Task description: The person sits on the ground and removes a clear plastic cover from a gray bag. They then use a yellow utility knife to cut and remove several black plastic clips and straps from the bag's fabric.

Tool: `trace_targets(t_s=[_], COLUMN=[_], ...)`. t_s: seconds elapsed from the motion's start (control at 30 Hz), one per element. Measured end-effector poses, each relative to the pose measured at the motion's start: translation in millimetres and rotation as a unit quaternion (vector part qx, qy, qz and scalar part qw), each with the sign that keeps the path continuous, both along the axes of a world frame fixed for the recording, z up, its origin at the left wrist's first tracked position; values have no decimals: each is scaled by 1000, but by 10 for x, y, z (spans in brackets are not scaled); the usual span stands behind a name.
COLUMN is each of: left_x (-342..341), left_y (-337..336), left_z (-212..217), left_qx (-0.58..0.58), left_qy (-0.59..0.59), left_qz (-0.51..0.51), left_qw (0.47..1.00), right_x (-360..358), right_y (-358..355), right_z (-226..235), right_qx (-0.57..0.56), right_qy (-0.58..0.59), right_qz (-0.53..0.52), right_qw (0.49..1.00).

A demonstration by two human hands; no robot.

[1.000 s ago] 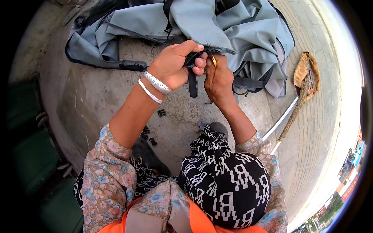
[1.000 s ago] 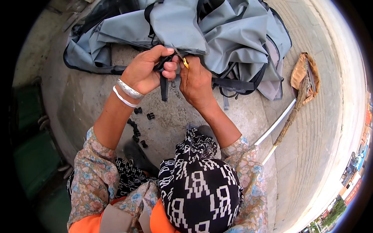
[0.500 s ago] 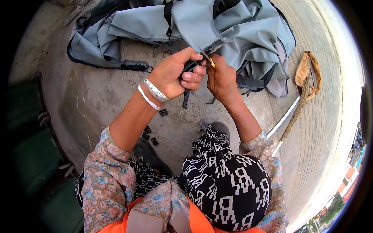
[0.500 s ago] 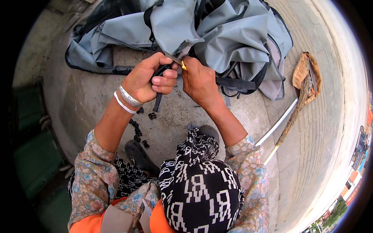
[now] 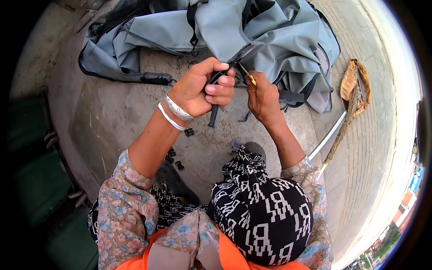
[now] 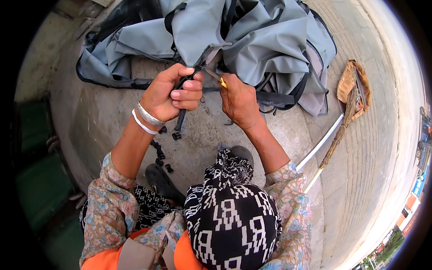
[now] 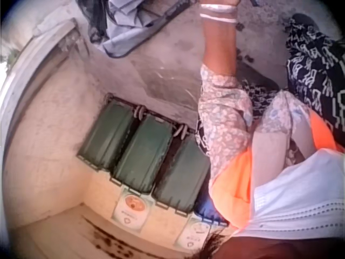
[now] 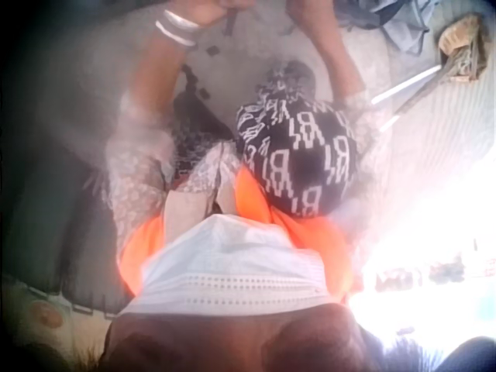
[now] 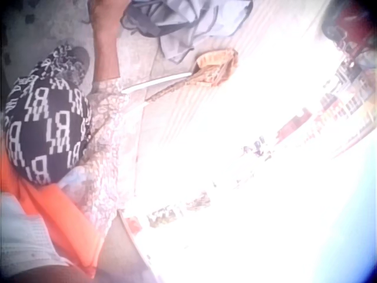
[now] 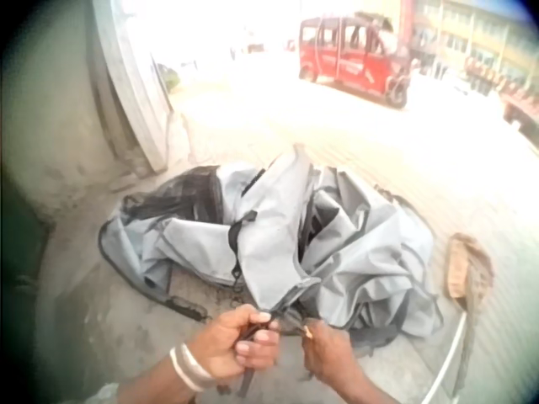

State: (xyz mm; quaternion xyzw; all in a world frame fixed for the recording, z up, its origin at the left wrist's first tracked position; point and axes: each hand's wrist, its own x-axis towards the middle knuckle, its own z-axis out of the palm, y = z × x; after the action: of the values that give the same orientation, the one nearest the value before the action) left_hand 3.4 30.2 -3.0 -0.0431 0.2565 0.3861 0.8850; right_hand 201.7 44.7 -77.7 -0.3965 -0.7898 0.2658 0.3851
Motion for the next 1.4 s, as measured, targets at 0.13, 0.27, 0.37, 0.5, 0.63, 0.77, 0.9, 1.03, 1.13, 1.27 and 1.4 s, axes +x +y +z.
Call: trace_targets(t_s=[0.13,0.27,0.37,0.5,0.63,0.77,0.9,1.03,1.13,1.27,1.4], left_x=[-45,-32,-10,18,40,-57,-73,43,89,190,305], left_y=[44,13,-9,-23,-64,-60,-21,20,17,48,71], left_z=[8,-40,-34,-50,-129,30,70,-139,-247,-195,-251], left_qx=[6,8,17,30,5,40,46,77,110,81,83], left_qy=[-5,2,5,2,-13,-41,21,139,200,195,239], left_qz=[9,-1,-12,-30,-36,-49,-23,-6,9,47,74], left_qw=[1000,1000,1000,999,999,997,998,987,974,976,965], right_x=[77,-65,-133,-166,-71,111,356,276,134,-21,-88], right_y=[-64,-4,74,131,109,167,-32,-157,-214,-234,-170], right_z=[17,111,132,78,-143,-442,-390,8,312,410,538], right_qx=[-21,34,32,27,-6,-68,-88,-21,-92,-119,-248], right_qy=[-5,17,-1,-19,-40,-86,-51,52,107,146,91], right_qz=[4,26,38,42,53,-34,-94,-118,-90,-59,-144], right_qw=[1000,999,999,999,998,993,990,991,986,980,954])
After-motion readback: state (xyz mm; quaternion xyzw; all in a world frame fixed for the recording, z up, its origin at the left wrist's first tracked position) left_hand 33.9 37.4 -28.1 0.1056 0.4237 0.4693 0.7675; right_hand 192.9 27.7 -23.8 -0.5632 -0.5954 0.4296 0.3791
